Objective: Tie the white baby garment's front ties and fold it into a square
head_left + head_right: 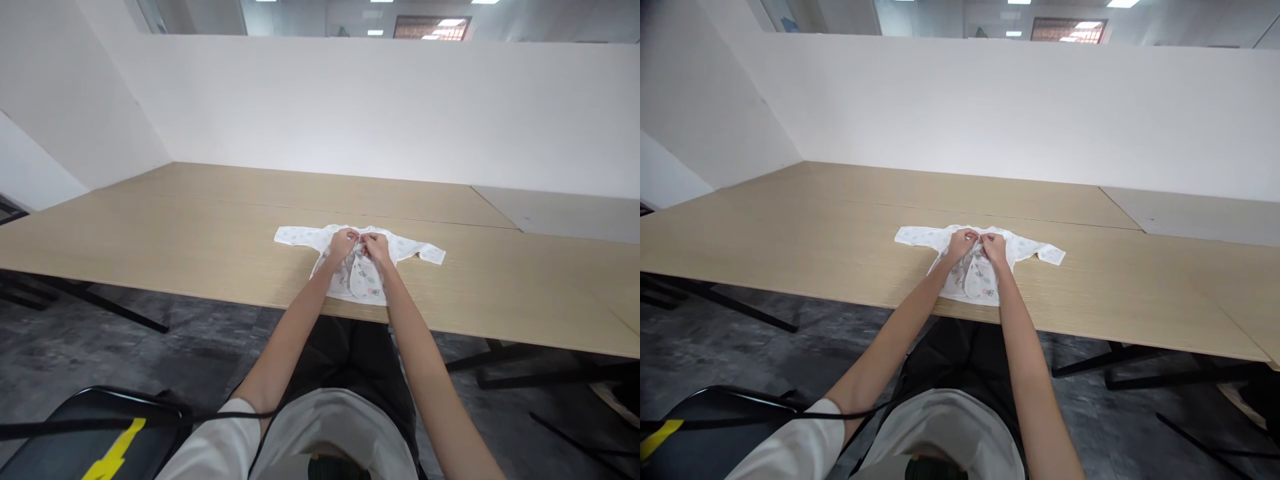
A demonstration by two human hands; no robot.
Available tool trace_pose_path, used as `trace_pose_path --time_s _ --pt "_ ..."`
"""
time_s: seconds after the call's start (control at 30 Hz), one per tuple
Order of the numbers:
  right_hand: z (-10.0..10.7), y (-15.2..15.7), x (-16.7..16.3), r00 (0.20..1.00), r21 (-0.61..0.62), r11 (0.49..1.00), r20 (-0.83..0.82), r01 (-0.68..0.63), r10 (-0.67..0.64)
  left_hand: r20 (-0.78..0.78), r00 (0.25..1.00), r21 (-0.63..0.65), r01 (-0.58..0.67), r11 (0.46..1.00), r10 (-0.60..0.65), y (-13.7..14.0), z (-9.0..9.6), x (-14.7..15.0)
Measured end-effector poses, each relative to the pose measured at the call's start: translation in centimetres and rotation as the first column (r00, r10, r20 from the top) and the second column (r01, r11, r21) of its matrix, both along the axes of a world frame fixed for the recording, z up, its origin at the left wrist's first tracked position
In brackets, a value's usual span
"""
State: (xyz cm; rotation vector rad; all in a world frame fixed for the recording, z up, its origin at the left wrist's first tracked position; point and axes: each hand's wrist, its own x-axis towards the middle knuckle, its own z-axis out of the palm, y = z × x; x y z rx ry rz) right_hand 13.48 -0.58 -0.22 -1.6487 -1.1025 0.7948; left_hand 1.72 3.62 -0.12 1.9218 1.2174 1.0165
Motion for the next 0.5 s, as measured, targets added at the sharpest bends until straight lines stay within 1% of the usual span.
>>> trace_pose_path --time_s 0.07,0.17,0.27,0.37,0.5 --pt "-0.03 -0.06 -0.03 0.999 0.027 1.000 -0.049 -0.016 0.017 0.046 0.999 -0.007 -0.003 1.000 0.004 -0.16 0.06 0.04" --pt "-0.08 -0.17 -0.10 1.000 0.059 0.998 0.000 -0.018 0.018 0.104 0.994 -0.011 0.032 0.999 -0.030 -0.44 0.24 0.03" --pt "-0.02 -0.22 -0.20 1.000 0.049 0.999 0.026 -0.008 0.007 0.079 0.995 0.005 0.062 0.998 -0.063 -0.42 0.26 0.00" --pt "0.12 -0.14 -0.29 0.997 0.029 0.999 -0.069 -0.015 0.017 0.030 0.999 -0.003 0.033 0.999 -0.033 -0.17 0.16 0.05" --pt "0.24 0.11 -0.38 0.975 0.016 1.000 -0.224 0.002 0.002 -0.005 1.000 -0.012 0.011 1.000 -0.011 -0.04 0.09 0.08"
